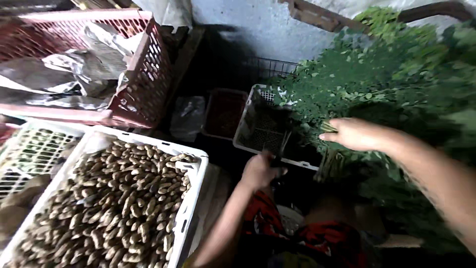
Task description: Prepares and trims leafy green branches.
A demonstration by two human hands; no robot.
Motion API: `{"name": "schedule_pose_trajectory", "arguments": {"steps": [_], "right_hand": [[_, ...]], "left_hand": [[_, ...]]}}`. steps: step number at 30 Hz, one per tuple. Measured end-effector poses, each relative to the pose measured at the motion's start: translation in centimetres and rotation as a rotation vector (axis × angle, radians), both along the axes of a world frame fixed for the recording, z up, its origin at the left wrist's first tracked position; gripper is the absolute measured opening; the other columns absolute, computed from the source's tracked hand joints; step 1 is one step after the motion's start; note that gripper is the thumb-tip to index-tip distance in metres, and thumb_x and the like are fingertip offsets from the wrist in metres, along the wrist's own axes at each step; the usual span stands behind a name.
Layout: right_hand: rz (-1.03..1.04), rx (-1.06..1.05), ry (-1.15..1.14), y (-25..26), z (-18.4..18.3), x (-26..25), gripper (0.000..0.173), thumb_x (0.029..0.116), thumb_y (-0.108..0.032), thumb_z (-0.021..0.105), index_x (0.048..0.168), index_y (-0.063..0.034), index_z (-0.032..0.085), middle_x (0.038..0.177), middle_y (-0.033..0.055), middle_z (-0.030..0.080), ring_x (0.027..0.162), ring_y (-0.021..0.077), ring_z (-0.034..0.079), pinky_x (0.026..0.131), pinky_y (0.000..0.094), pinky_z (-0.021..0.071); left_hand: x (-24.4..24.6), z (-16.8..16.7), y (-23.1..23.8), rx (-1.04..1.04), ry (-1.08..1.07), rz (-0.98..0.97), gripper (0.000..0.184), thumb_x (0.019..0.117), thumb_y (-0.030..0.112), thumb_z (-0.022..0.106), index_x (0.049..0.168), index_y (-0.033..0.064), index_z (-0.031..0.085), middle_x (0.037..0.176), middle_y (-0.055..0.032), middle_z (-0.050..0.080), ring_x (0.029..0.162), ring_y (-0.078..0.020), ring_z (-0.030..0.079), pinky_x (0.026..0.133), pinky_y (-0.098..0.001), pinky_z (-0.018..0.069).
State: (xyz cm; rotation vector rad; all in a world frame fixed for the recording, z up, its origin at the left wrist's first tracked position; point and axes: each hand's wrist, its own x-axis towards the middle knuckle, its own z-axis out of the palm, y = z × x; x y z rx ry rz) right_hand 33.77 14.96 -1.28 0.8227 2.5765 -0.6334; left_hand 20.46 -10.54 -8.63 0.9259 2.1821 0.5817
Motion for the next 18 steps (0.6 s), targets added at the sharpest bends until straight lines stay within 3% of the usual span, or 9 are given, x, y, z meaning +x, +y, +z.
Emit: {"name": "schedule_pose_trajectory", "arguments": {"steps": [2, 4, 6, 8, 10, 13, 16, 18], "right_hand": [[-0.060, -0.036, 0.108, -2.6, 3.6, 3.7, 0.037, 0.0963, -0.042, 0.071, 0.108, -0.0083, 0.062, 0.092, 0.0124, 0.065, 0.084, 0.0289, 0.066, 0.075, 0.0545, 0.0555], [-0.090, -0.108, 0.214, -5.4, 5.6, 7.8, 0.031, 0.0936, -0.037, 0.076, 0.106, -0.0123, 0.062, 0.086, 0.0054, 0.065, 0.077, 0.0193, 0.064, 0.069, 0.0455, 0.0559], [-0.079, -0.170, 0.342, -7.9, 5.3, 10.8, 0.025, 0.0929, -0.032, 0.076, 0.104, -0.0146, 0.062, 0.083, -0.0007, 0.063, 0.073, 0.0098, 0.061, 0.065, 0.0338, 0.0535], [-0.087, -0.233, 0.378, -10.0, 4.3, 12.1, 0.026, 0.0920, -0.029, 0.076, 0.107, -0.0135, 0.062, 0.088, -0.0008, 0.063, 0.077, 0.0080, 0.061, 0.069, 0.0309, 0.0539], [-0.136, -0.318, 0.339, -11.6, 3.6, 12.0, 0.033, 0.0924, -0.026, 0.079, 0.116, -0.0094, 0.062, 0.093, 0.0045, 0.065, 0.082, 0.0136, 0.063, 0.075, 0.0370, 0.0561], [-0.160, -0.395, 0.372, -12.6, 1.7, 11.7, 0.039, 0.0902, -0.024, 0.080, 0.121, -0.0111, 0.060, 0.086, 0.0019, 0.061, 0.074, 0.0116, 0.059, 0.068, 0.0324, 0.0534], [-0.130, -0.424, 0.344, -14.0, 0.9, 11.0, 0.045, 0.0913, -0.024, 0.079, 0.128, -0.0108, 0.055, 0.092, 0.0037, 0.061, 0.076, 0.0114, 0.059, 0.071, 0.0313, 0.0530], [-0.093, -0.394, 0.260, -15.6, 0.7, 10.7, 0.047, 0.0935, -0.026, 0.076, 0.131, -0.0099, 0.053, 0.095, 0.0057, 0.062, 0.080, 0.0139, 0.061, 0.076, 0.0345, 0.0542]], "left_hand": [[2.3, -0.4, -3.9, -0.071, 0.106, 0.009, 0.048, 0.0810, 0.033, 0.082, 0.121, 0.0098, 0.070, 0.118, -0.0146, 0.070, 0.113, -0.0324, 0.065, 0.100, -0.0547, 0.0526], [4.1, -1.7, -7.2, -0.126, 0.087, 0.049, 0.052, 0.0826, 0.020, 0.080, 0.129, 0.0065, 0.060, 0.118, -0.0151, 0.068, 0.107, -0.0311, 0.068, 0.094, -0.0532, 0.0568], [4.4, -3.2, -9.6, -0.207, -0.001, 0.070, 0.042, 0.0856, 0.012, 0.075, 0.124, 0.0048, 0.062, 0.109, -0.0161, 0.069, 0.097, -0.0320, 0.069, 0.085, -0.0552, 0.0581], [4.0, -5.1, -11.2, -0.337, -0.125, -0.028, 0.030, 0.0888, 0.007, 0.072, 0.117, -0.0012, 0.066, 0.109, -0.0218, 0.068, 0.100, -0.0371, 0.067, 0.089, -0.0587, 0.0547], [3.0, -6.8, -12.3, -0.379, -0.264, -0.163, 0.025, 0.0922, 0.006, 0.070, 0.116, -0.0033, 0.067, 0.109, -0.0205, 0.068, 0.100, -0.0332, 0.067, 0.091, -0.0534, 0.0544], [2.1, -5.5, -12.2, -0.233, -0.374, -0.226, 0.021, 0.0920, 0.010, 0.074, 0.110, -0.0009, 0.070, 0.098, -0.0126, 0.070, 0.088, -0.0214, 0.068, 0.084, -0.0427, 0.0574], [4.3, 1.0, -9.7, 0.179, -0.167, -0.125, 0.032, 0.1026, 0.031, 0.062, 0.121, 0.0050, 0.067, 0.103, -0.0066, 0.071, 0.090, -0.0140, 0.069, 0.084, -0.0370, 0.0593], [6.7, 3.9, -6.9, 0.397, -0.037, -0.084, 0.040, 0.1045, 0.043, 0.054, 0.118, 0.0074, 0.068, 0.101, -0.0045, 0.070, 0.090, -0.0124, 0.069, 0.083, -0.0370, 0.0594]]}}
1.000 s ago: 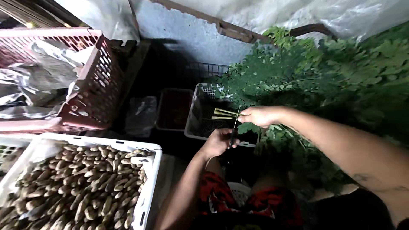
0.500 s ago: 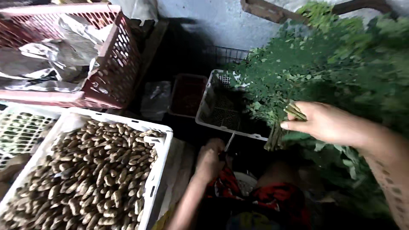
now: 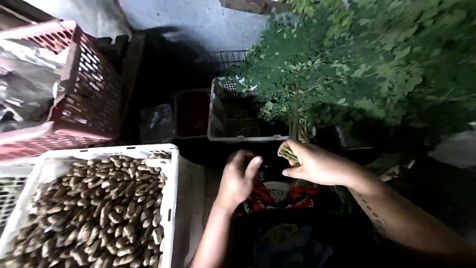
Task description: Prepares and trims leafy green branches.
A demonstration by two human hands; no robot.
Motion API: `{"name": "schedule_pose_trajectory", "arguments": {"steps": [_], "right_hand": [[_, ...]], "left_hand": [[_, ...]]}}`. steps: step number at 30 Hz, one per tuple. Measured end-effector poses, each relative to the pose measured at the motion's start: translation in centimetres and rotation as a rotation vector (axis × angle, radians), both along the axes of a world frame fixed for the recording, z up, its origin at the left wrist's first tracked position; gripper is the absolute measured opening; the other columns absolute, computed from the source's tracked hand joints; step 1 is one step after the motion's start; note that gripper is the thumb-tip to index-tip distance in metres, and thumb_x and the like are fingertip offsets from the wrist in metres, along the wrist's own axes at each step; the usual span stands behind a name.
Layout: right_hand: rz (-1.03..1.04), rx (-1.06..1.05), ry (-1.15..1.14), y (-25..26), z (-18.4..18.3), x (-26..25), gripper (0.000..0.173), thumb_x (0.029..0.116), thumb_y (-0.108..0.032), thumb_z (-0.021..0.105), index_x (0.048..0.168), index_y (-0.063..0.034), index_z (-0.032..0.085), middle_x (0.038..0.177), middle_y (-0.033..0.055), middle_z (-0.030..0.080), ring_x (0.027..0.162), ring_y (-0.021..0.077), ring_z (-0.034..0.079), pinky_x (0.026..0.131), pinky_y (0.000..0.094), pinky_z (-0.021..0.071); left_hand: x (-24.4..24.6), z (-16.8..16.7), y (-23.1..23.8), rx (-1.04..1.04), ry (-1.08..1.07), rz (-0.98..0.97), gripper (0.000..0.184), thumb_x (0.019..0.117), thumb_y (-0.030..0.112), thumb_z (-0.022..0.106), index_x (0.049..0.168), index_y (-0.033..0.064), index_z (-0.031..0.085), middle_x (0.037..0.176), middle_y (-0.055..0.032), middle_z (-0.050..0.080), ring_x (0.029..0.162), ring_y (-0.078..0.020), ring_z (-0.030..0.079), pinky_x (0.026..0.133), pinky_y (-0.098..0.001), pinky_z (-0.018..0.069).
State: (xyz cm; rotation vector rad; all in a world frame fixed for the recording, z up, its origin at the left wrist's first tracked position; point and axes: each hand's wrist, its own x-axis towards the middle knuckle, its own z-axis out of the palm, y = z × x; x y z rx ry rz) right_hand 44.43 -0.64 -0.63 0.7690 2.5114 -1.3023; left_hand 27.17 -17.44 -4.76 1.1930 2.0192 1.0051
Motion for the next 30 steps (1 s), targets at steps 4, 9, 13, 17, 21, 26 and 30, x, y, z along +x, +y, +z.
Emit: {"name": "schedule_pose_trajectory", "arguments": {"steps": [4, 9, 13, 17, 21, 26, 30], "right_hand": [[0.086, 0.106, -0.037, -1.8, -0.5, -0.7, 0.048, 0.0957, -0.031, 0.073, 0.132, -0.0041, 0.057, 0.112, 0.0140, 0.067, 0.101, 0.0235, 0.066, 0.092, 0.0439, 0.0546], [0.074, 0.092, -0.171, -1.1, -2.8, 1.8, 0.031, 0.1029, -0.032, 0.063, 0.119, -0.0049, 0.066, 0.106, 0.0161, 0.069, 0.101, 0.0304, 0.068, 0.091, 0.0528, 0.0538], [0.126, 0.079, -0.249, 0.1, -4.4, 2.9, 0.031, 0.1044, -0.032, 0.060, 0.122, -0.0076, 0.068, 0.109, 0.0167, 0.071, 0.104, 0.0333, 0.069, 0.094, 0.0568, 0.0535], [0.108, -0.060, -0.176, 2.0, -5.3, 2.8, 0.042, 0.1075, -0.039, 0.052, 0.135, -0.0082, 0.056, 0.111, 0.0163, 0.069, 0.102, 0.0303, 0.069, 0.090, 0.0550, 0.0556], [0.020, 0.125, 0.017, 1.9, -5.6, 2.5, 0.044, 0.1067, -0.042, 0.050, 0.129, -0.0046, 0.059, 0.089, 0.0138, 0.070, 0.078, 0.0294, 0.071, 0.070, 0.0520, 0.0597], [-0.129, 0.301, 0.163, 4.5, -3.8, 4.5, 0.042, 0.1061, -0.035, 0.051, 0.118, 0.0034, 0.062, 0.078, 0.0160, 0.068, 0.065, 0.0288, 0.068, 0.059, 0.0465, 0.0574], [-0.294, 0.277, -0.043, 6.4, 1.8, 8.0, 0.038, 0.1049, -0.026, 0.056, 0.120, 0.0094, 0.059, 0.083, 0.0230, 0.068, 0.070, 0.0364, 0.068, 0.063, 0.0510, 0.0575]], "left_hand": [[2.6, 1.0, 5.1, -0.076, 0.133, -0.119, 0.052, 0.1073, 0.050, 0.042, 0.092, 0.0093, 0.071, 0.079, -0.0073, 0.068, 0.079, -0.0238, 0.069, 0.075, -0.0525, 0.0563], [3.6, -1.4, 6.4, -0.357, -0.222, -0.356, 0.057, 0.1119, 0.044, 0.033, 0.092, 0.0026, 0.066, 0.082, -0.0094, 0.062, 0.076, -0.0214, 0.061, 0.072, -0.0461, 0.0524], [4.1, -4.1, 6.2, -0.235, -0.298, -0.363, 0.046, 0.1109, 0.031, 0.037, 0.091, 0.0012, 0.066, 0.080, -0.0093, 0.061, 0.074, -0.0198, 0.061, 0.070, -0.0427, 0.0520], [2.5, -4.1, 7.1, -0.028, 0.093, -0.417, 0.043, 0.1083, 0.026, 0.040, 0.089, -0.0003, 0.068, 0.083, -0.0158, 0.068, 0.084, -0.0302, 0.069, 0.077, -0.0506, 0.0548], [-2.6, -3.1, 9.0, 0.208, 0.119, -0.251, 0.042, 0.1062, 0.034, 0.053, 0.089, -0.0005, 0.070, 0.079, -0.0104, 0.068, 0.073, -0.0205, 0.067, 0.070, -0.0425, 0.0566], [-21.9, -8.3, 12.8, 0.316, 0.235, 0.785, 0.040, 0.1070, 0.035, 0.053, 0.112, -0.0010, 0.071, 0.099, -0.0143, 0.073, 0.088, -0.0203, 0.072, 0.085, -0.0416, 0.0599], [-30.0, -17.6, 15.5, -0.189, 0.163, 0.742, 0.047, 0.1062, 0.034, 0.055, 0.141, 0.0039, 0.058, 0.140, -0.0246, 0.060, 0.131, -0.0397, 0.057, 0.111, -0.0590, 0.0437]]}}
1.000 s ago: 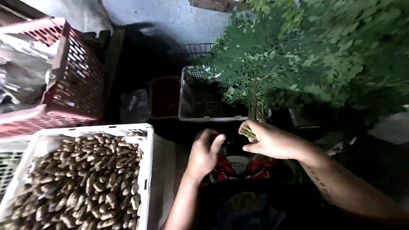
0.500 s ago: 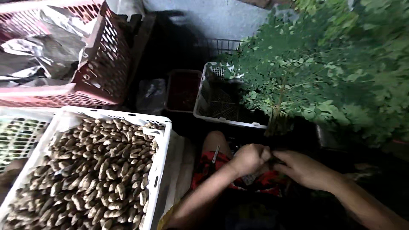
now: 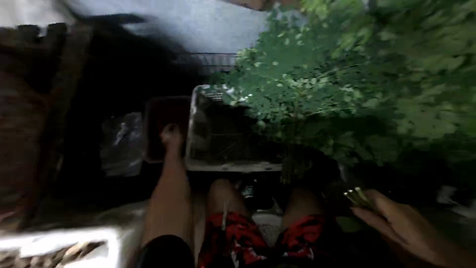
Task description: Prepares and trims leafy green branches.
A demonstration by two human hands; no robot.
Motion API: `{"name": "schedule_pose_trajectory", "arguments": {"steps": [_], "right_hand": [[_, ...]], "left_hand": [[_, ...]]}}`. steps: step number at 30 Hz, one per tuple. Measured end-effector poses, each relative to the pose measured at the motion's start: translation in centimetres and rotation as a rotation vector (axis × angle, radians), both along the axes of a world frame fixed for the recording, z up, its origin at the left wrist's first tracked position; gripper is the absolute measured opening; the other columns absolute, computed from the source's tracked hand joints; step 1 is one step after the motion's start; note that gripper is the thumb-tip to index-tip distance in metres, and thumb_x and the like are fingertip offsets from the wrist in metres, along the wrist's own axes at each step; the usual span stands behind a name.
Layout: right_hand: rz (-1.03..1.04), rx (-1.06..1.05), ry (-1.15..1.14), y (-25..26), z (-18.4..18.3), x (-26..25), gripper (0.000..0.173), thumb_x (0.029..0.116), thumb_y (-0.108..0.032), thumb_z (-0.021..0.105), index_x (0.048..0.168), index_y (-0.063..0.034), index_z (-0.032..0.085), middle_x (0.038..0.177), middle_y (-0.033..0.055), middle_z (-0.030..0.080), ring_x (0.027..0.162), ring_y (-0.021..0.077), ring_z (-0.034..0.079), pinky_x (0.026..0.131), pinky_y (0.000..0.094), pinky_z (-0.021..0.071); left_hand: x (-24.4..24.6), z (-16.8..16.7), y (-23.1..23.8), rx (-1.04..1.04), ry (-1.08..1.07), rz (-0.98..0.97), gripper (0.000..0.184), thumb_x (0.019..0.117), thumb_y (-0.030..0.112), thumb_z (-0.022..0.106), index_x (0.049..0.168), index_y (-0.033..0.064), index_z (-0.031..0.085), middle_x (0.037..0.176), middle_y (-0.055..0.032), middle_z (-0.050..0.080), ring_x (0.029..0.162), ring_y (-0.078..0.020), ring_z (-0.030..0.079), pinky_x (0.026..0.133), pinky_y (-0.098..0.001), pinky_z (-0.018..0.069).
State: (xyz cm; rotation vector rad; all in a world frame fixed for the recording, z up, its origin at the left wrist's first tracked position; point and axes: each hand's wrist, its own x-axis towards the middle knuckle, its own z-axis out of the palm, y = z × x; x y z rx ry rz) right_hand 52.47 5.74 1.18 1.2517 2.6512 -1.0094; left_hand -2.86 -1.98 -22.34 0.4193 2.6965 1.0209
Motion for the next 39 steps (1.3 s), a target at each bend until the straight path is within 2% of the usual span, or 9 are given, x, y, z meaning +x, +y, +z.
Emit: {"name": "schedule_pose_trajectory", "arguments": {"steps": [4, 8, 17, 21, 26, 28, 31, 35, 39], "right_hand": [[-0.196, 0.000, -0.121, 1.0, 3.5, 4.1, 0.040, 0.1060, -0.023, 0.053, 0.122, 0.0138, 0.056, 0.089, 0.0296, 0.067, 0.076, 0.0413, 0.068, 0.068, 0.0560, 0.0564], [-0.221, 0.047, -0.074, 1.2, 2.5, 7.1, 0.043, 0.1081, -0.027, 0.049, 0.120, 0.0141, 0.056, 0.087, 0.0280, 0.066, 0.073, 0.0360, 0.067, 0.065, 0.0530, 0.0566], [-0.253, -0.118, 0.056, 3.1, 1.1, 3.6, 0.039, 0.1091, -0.038, 0.046, 0.125, -0.0048, 0.058, 0.085, 0.0053, 0.059, 0.069, 0.0114, 0.057, 0.062, 0.0310, 0.0508], [-0.142, -0.065, 0.189, 2.3, 0.7, 2.6, 0.038, 0.1089, -0.043, 0.045, 0.115, -0.0078, 0.059, 0.080, 0.0011, 0.054, 0.067, 0.0091, 0.053, 0.062, 0.0286, 0.0481], [-0.002, 0.123, 0.238, -1.0, 1.9, 1.2, 0.038, 0.1100, -0.040, 0.044, 0.117, -0.0058, 0.059, 0.086, 0.0089, 0.062, 0.078, 0.0188, 0.063, 0.072, 0.0397, 0.0552], [0.028, 0.247, 0.244, -2.6, 3.1, 1.2, 0.029, 0.1092, -0.029, 0.049, 0.119, -0.0047, 0.060, 0.088, 0.0118, 0.066, 0.082, 0.0241, 0.068, 0.075, 0.0447, 0.0579], [-0.054, 0.400, 0.128, -2.8, 4.1, 1.8, 0.026, 0.1089, -0.027, 0.052, 0.118, -0.0034, 0.059, 0.084, 0.0151, 0.067, 0.078, 0.0330, 0.070, 0.071, 0.0524, 0.0585], [0.150, 0.259, -0.033, -6.8, 3.1, 1.7, 0.033, 0.1102, -0.033, 0.045, 0.127, -0.0084, 0.059, 0.092, 0.0208, 0.068, 0.086, 0.0432, 0.070, 0.074, 0.0644, 0.0562], [0.232, 0.220, 0.131, -7.9, 8.8, 3.7, 0.028, 0.1092, -0.036, 0.048, 0.120, -0.0153, 0.062, 0.090, 0.0096, 0.068, 0.080, 0.0266, 0.070, 0.070, 0.0505, 0.0590]], "left_hand": [[-0.4, -3.2, -0.6, -0.691, 0.062, -0.299, 0.039, 0.1053, 0.018, 0.056, 0.133, -0.0092, 0.058, 0.137, -0.0361, 0.056, 0.128, -0.0546, 0.054, 0.103, -0.0714, 0.0432], [-0.3, -3.2, -1.4, -0.746, 0.098, -0.247, 0.048, 0.1072, 0.026, 0.053, 0.137, -0.0126, 0.054, 0.143, -0.0364, 0.051, 0.136, -0.0504, 0.049, 0.111, -0.0642, 0.0392], [3.3, 7.6, 0.1, 0.349, 0.158, 0.409, 0.054, 0.1057, 0.029, 0.053, 0.144, -0.0079, 0.048, 0.134, -0.0225, 0.060, 0.121, -0.0232, 0.062, 0.104, -0.0330, 0.0488], [17.7, 18.9, 0.3, 1.109, -0.221, -0.261, 0.032, 0.1109, 0.018, 0.029, 0.118, 0.0121, 0.059, 0.106, 0.0040, 0.071, 0.079, -0.0073, 0.067, 0.074, -0.0274, 0.0583], [33.6, 23.5, -0.3, 0.815, -0.424, -1.138, 0.055, 0.0943, 0.010, 0.070, 0.145, 0.0176, 0.048, 0.136, -0.0044, 0.064, 0.064, -0.0117, 0.068, 0.054, -0.0309, 0.0619], [36.7, 23.3, -0.2, 0.551, -0.591, -1.300, 0.054, 0.0942, 0.020, 0.072, 0.141, 0.0134, 0.047, 0.120, -0.0022, 0.064, 0.063, -0.0090, 0.063, 0.053, -0.0269, 0.0570], [39.2, 25.1, -1.2, 0.445, -0.652, -1.097, 0.025, 0.0974, 0.020, 0.071, 0.112, 0.0045, 0.058, 0.081, -0.0039, 0.063, 0.053, -0.0088, 0.055, 0.047, -0.0241, 0.0493], [39.3, 33.0, -2.3, 0.643, -0.670, -1.106, 0.011, 0.1033, 0.014, 0.060, 0.103, 0.0114, 0.050, 0.071, -0.0034, 0.058, 0.049, -0.0084, 0.053, 0.042, -0.0199, 0.0450], [37.6, 31.8, -0.4, 0.420, -0.992, -0.938, 0.049, 0.1020, 0.060, 0.049, 0.077, 0.0178, 0.050, 0.054, 0.0049, 0.038, 0.039, -0.0062, 0.036, 0.037, -0.0213, 0.0340]]}}
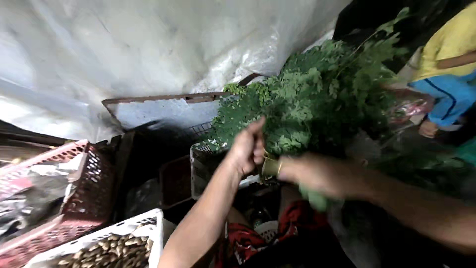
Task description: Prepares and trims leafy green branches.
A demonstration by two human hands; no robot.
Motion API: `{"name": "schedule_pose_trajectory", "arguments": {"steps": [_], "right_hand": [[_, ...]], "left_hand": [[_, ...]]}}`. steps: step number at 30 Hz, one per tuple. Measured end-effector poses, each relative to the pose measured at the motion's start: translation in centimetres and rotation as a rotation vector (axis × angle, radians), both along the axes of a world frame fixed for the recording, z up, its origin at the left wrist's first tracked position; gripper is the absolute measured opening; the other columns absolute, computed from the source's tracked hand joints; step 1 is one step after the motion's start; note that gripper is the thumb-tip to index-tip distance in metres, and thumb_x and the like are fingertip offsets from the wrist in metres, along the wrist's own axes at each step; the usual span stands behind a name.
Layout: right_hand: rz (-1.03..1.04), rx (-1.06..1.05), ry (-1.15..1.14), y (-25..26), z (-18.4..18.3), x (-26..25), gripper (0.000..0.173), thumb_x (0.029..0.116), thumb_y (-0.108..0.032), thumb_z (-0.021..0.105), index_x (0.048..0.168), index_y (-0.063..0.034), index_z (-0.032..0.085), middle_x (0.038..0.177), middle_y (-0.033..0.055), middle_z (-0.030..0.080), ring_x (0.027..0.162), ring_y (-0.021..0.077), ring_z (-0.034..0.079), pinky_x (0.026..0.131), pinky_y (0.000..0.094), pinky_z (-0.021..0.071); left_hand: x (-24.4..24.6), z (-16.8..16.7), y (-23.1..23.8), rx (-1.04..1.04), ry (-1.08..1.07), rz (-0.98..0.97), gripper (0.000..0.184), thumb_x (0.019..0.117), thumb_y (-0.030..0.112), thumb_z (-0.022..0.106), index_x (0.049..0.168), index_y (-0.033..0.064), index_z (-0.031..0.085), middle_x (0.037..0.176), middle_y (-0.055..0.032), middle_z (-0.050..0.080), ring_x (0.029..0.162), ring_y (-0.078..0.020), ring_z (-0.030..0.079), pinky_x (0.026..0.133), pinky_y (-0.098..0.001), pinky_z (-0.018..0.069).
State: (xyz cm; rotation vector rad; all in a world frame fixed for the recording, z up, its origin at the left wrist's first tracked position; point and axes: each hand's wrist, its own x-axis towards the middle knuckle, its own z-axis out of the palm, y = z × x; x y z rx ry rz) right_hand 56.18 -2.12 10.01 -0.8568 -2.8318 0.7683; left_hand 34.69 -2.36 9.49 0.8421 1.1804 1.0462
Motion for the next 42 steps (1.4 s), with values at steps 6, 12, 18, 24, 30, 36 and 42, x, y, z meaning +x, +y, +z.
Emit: {"name": "schedule_pose_trajectory", "arguments": {"steps": [6, 12, 18, 24, 30, 36, 42], "right_hand": [[-0.170, 0.156, 0.310, -0.1, -2.9, -0.5, 0.029, 0.1098, -0.032, 0.048, 0.121, -0.0097, 0.064, 0.086, 0.0143, 0.069, 0.076, 0.0307, 0.070, 0.068, 0.0544, 0.0587], [-0.033, -0.005, 0.227, 2.3, -3.2, -0.6, 0.027, 0.1074, -0.029, 0.053, 0.124, -0.0111, 0.064, 0.095, 0.0164, 0.070, 0.086, 0.0346, 0.071, 0.076, 0.0597, 0.0574], [-0.166, -0.055, 0.257, 4.9, -0.6, 0.1, 0.032, 0.1102, -0.031, 0.048, 0.133, -0.0154, 0.063, 0.101, 0.0127, 0.073, 0.091, 0.0295, 0.072, 0.080, 0.0574, 0.0579], [-0.125, 0.095, 0.359, 2.6, 1.3, 1.2, 0.029, 0.1093, -0.032, 0.049, 0.125, -0.0164, 0.066, 0.088, 0.0057, 0.070, 0.076, 0.0188, 0.069, 0.069, 0.0444, 0.0591], [0.086, 0.063, 0.360, 0.3, -1.2, 0.4, 0.036, 0.1095, -0.038, 0.047, 0.120, -0.0114, 0.067, 0.086, 0.0062, 0.069, 0.077, 0.0163, 0.069, 0.070, 0.0389, 0.0590], [-0.456, 0.358, 0.562, 1.9, -0.6, 2.3, 0.034, 0.1084, -0.034, 0.049, 0.129, -0.0139, 0.066, 0.084, 0.0034, 0.068, 0.069, 0.0151, 0.065, 0.062, 0.0391, 0.0560], [-0.452, 0.919, 0.415, 2.6, -2.3, 0.5, 0.034, 0.1033, -0.014, 0.057, 0.136, -0.0167, 0.067, 0.078, 0.0154, 0.061, 0.056, 0.0327, 0.061, 0.045, 0.0447, 0.0474]], "left_hand": [[0.7, 6.0, -1.4, 0.283, -0.011, -0.132, 0.061, 0.1063, 0.064, 0.026, 0.077, 0.0168, 0.051, 0.061, 0.0058, 0.046, 0.051, -0.0053, 0.046, 0.049, -0.0205, 0.0427], [2.2, 6.2, -2.8, 0.266, 0.103, -0.314, 0.061, 0.1080, 0.060, 0.022, 0.084, 0.0157, 0.057, 0.068, 0.0048, 0.055, 0.062, -0.0065, 0.057, 0.060, -0.0227, 0.0511], [1.5, 4.4, -2.1, 0.217, 0.185, -0.283, 0.063, 0.1077, 0.061, 0.019, 0.085, 0.0127, 0.053, 0.069, 0.0009, 0.054, 0.061, -0.0096, 0.056, 0.058, -0.0241, 0.0490], [0.6, 4.2, -0.8, 0.149, 0.062, -0.191, 0.064, 0.1036, 0.070, 0.025, 0.079, 0.0161, 0.049, 0.062, 0.0032, 0.046, 0.050, -0.0069, 0.046, 0.045, -0.0202, 0.0396], [1.7, 5.7, -0.4, 0.151, -0.021, -0.461, 0.070, 0.1010, 0.074, 0.021, 0.074, 0.0156, 0.049, 0.058, 0.0037, 0.041, 0.045, -0.0056, 0.042, 0.040, -0.0181, 0.0364], [2.2, 4.1, -2.6, 0.278, -0.492, -0.113, 0.069, 0.1035, 0.070, 0.020, 0.067, 0.0184, 0.047, 0.057, 0.0043, 0.045, 0.050, -0.0080, 0.049, 0.046, -0.0204, 0.0413], [2.6, 5.7, -3.9, 0.342, -0.422, 0.073, 0.069, 0.1051, 0.068, 0.021, 0.063, 0.0178, 0.042, 0.051, 0.0042, 0.037, 0.045, -0.0094, 0.045, 0.047, -0.0244, 0.0454]]}}
